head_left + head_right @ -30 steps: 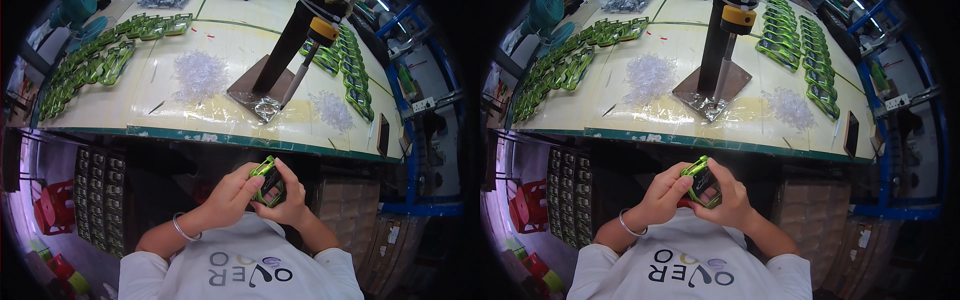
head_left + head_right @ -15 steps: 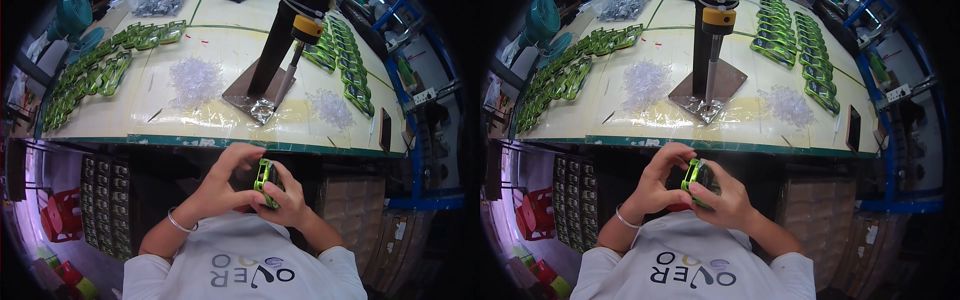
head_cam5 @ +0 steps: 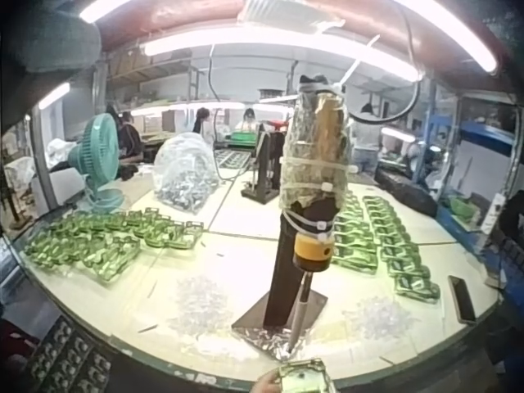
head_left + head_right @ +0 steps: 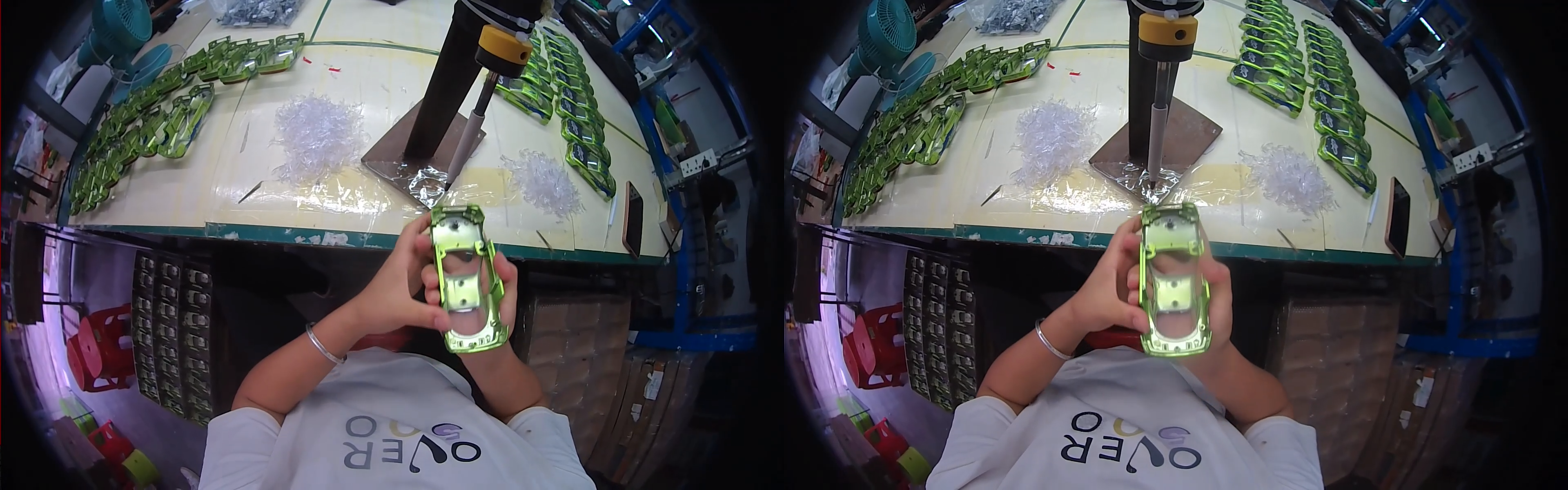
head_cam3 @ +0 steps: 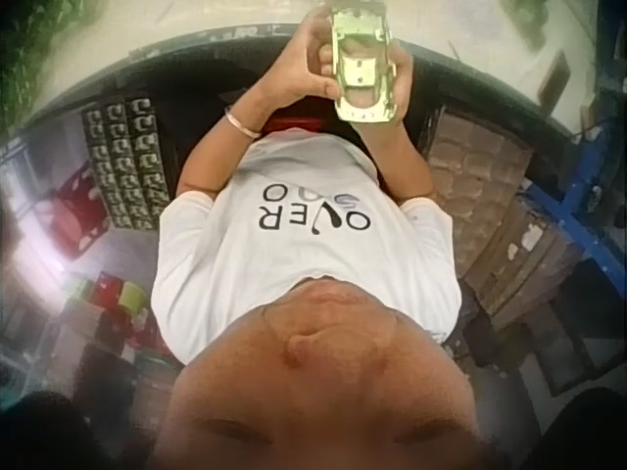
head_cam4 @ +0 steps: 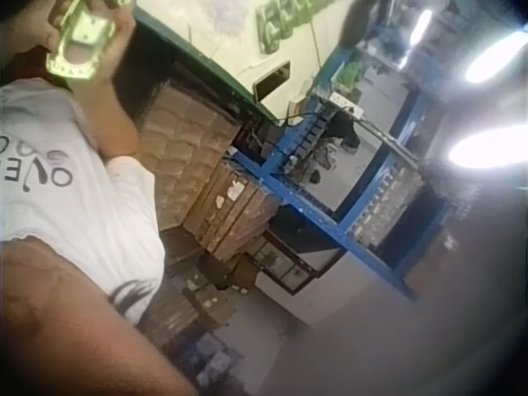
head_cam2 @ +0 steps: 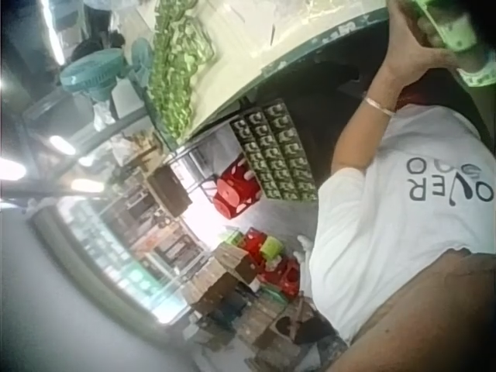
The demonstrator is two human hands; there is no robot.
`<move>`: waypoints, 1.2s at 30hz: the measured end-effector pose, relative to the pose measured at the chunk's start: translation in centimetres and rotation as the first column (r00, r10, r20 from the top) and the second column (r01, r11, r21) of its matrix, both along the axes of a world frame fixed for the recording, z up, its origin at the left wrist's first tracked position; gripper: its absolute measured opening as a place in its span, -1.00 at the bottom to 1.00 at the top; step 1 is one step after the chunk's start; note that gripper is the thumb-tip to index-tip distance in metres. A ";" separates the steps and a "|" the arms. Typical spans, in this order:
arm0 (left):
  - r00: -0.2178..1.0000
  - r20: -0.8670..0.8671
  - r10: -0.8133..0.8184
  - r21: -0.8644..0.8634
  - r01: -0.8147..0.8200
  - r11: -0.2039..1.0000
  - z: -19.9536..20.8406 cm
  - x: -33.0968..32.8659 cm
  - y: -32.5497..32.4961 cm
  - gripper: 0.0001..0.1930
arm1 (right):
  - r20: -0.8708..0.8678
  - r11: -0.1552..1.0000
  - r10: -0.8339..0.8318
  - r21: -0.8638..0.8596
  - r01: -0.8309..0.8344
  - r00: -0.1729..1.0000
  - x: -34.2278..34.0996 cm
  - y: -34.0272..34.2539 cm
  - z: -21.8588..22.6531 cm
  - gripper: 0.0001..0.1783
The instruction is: The person assembles toy car bodies by fitting transparent window inserts into the car shells by hand, pressing them against a mounted tool, and arranging the assembled car shells on the workbench.
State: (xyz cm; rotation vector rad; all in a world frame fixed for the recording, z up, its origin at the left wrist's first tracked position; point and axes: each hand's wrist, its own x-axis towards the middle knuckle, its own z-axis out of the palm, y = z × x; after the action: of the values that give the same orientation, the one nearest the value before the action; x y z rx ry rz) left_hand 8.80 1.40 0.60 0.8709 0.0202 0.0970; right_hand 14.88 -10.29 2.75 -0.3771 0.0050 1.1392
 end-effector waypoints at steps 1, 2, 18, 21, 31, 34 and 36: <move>0.999 -0.007 -0.040 -0.053 0.039 0.998 0.4 0.4 0.6 0.08 | 0.082 0.999 0.034 -0.011 -0.033 0.996 0.5 0.3 -0.1 -0.17; 1.000 -0.014 0.011 -0.077 -0.012 0.997 1.0 1.0 0.7 0.03 | 0.062 0.989 -0.116 -0.082 0.121 0.991 0.4 1.3 1.4 -0.28; 0.998 -0.024 0.059 -0.045 -0.060 0.997 3.5 1.7 1.4 -0.03 | -0.006 0.991 -0.130 -0.020 0.130 0.991 0.7 2.1 3.5 -0.30; 0.995 -0.074 0.070 -0.009 -0.071 0.997 3.9 1.6 1.4 0.01 | -0.012 0.993 -0.110 0.029 0.111 0.994 0.7 2.0 3.5 -0.32; 0.994 -0.099 0.056 0.150 -0.041 0.988 4.7 1.4 1.6 -0.11 | 0.162 0.985 -0.142 -0.076 0.156 0.977 0.3 1.7 4.0 -0.32; 0.993 0.003 0.116 0.014 -0.116 0.993 4.9 1.8 0.8 -0.10 | 0.197 0.965 -0.175 -0.160 0.208 0.965 0.5 2.0 3.9 -0.31; 0.998 -0.054 0.036 0.096 -0.031 0.995 4.9 1.5 1.4 -0.09 | 0.247 0.968 -0.158 -0.151 0.199 0.956 0.7 1.6 3.5 -0.31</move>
State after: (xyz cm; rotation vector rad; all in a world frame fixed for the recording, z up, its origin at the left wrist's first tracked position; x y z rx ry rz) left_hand 10.34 2.80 5.52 0.9682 0.0832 0.1058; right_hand 15.61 -8.71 6.27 -0.6530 -0.0671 0.9120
